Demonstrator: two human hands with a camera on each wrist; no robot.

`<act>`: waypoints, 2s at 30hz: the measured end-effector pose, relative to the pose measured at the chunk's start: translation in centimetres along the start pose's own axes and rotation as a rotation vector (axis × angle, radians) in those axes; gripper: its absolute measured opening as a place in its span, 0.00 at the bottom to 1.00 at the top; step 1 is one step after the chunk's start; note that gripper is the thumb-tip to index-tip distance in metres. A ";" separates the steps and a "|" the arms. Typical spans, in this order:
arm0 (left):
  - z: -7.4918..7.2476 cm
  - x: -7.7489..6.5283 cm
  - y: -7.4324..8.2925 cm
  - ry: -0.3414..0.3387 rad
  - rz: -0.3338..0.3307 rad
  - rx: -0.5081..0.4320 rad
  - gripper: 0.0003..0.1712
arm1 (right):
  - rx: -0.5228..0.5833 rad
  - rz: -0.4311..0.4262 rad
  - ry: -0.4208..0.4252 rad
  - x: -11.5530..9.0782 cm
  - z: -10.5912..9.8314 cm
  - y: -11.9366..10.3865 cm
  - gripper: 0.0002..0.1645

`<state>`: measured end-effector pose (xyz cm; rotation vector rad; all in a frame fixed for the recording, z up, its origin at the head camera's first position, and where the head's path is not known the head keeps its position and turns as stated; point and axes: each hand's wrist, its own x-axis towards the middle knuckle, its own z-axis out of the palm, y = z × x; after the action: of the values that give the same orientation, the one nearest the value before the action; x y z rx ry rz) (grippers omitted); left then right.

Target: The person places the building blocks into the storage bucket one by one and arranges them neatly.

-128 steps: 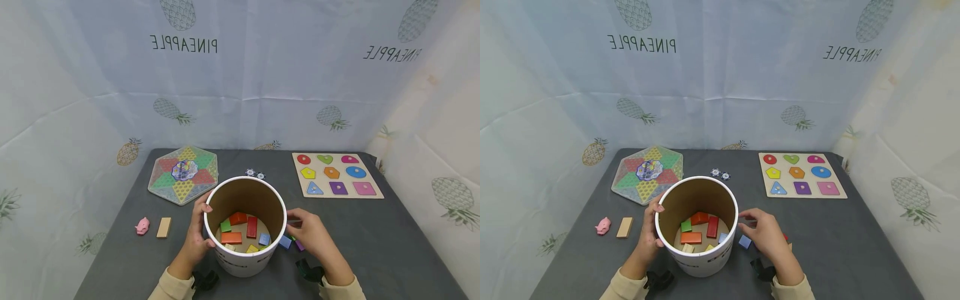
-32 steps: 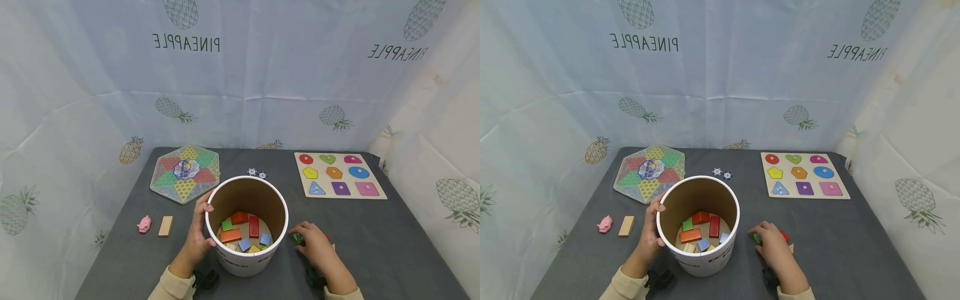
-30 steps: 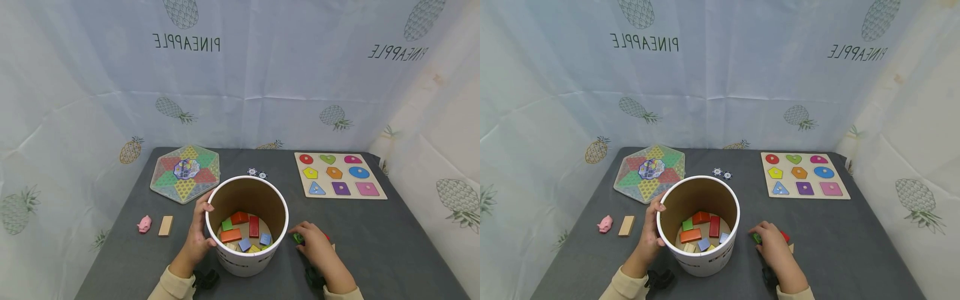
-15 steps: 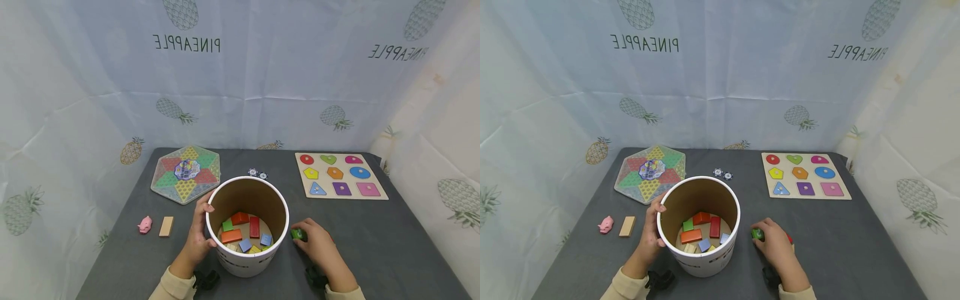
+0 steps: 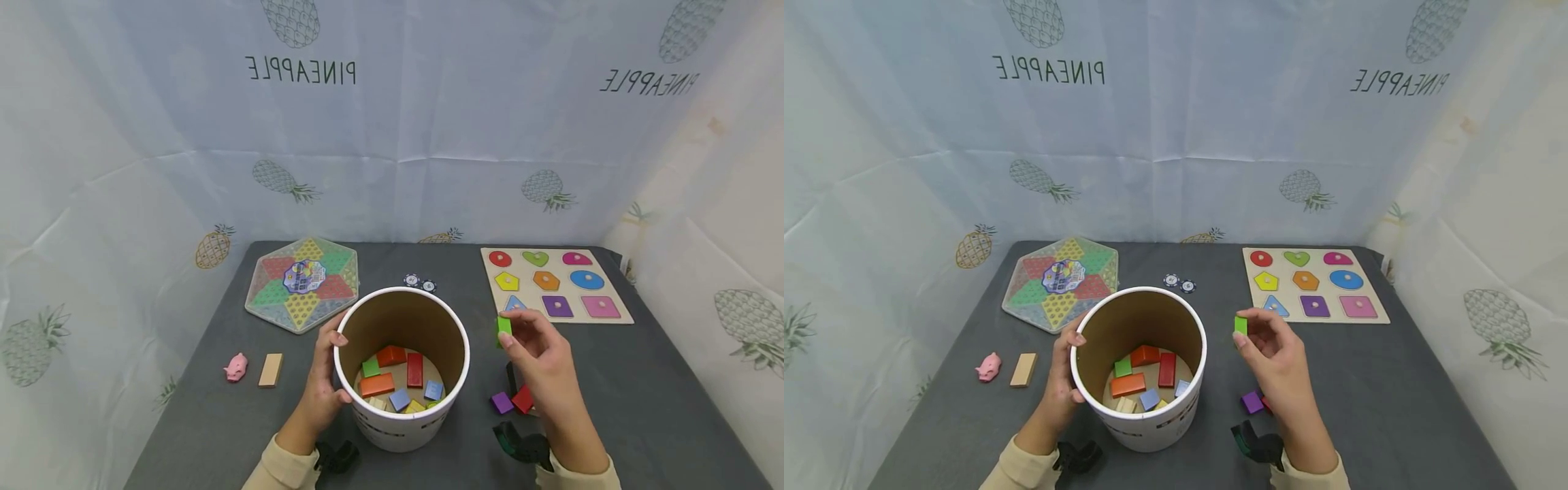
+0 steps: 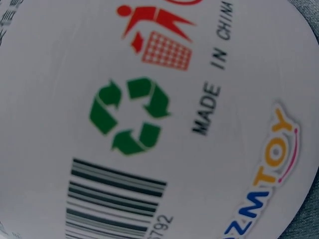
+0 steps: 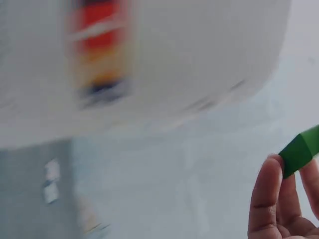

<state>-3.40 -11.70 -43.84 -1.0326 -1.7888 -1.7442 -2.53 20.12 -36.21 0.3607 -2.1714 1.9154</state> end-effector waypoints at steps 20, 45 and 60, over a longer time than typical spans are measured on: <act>0.2 0.2 0.1 -0.015 -0.022 -0.016 0.40 | -0.117 -0.227 -0.366 1.6 4.8 -4.4 0.20; 0.1 0.1 0.2 -0.003 0.002 -0.007 0.38 | -0.476 0.391 -0.181 -6.3 -10.2 11.8 0.34; 0.3 -0.1 0.3 -0.009 -0.013 -0.026 0.38 | -0.701 0.368 -0.090 -6.4 -8.3 12.1 0.16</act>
<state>-3.07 -11.43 -43.74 -1.0429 -1.7864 -1.7773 -0.37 30.08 -48.65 -0.0913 -2.9335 1.1451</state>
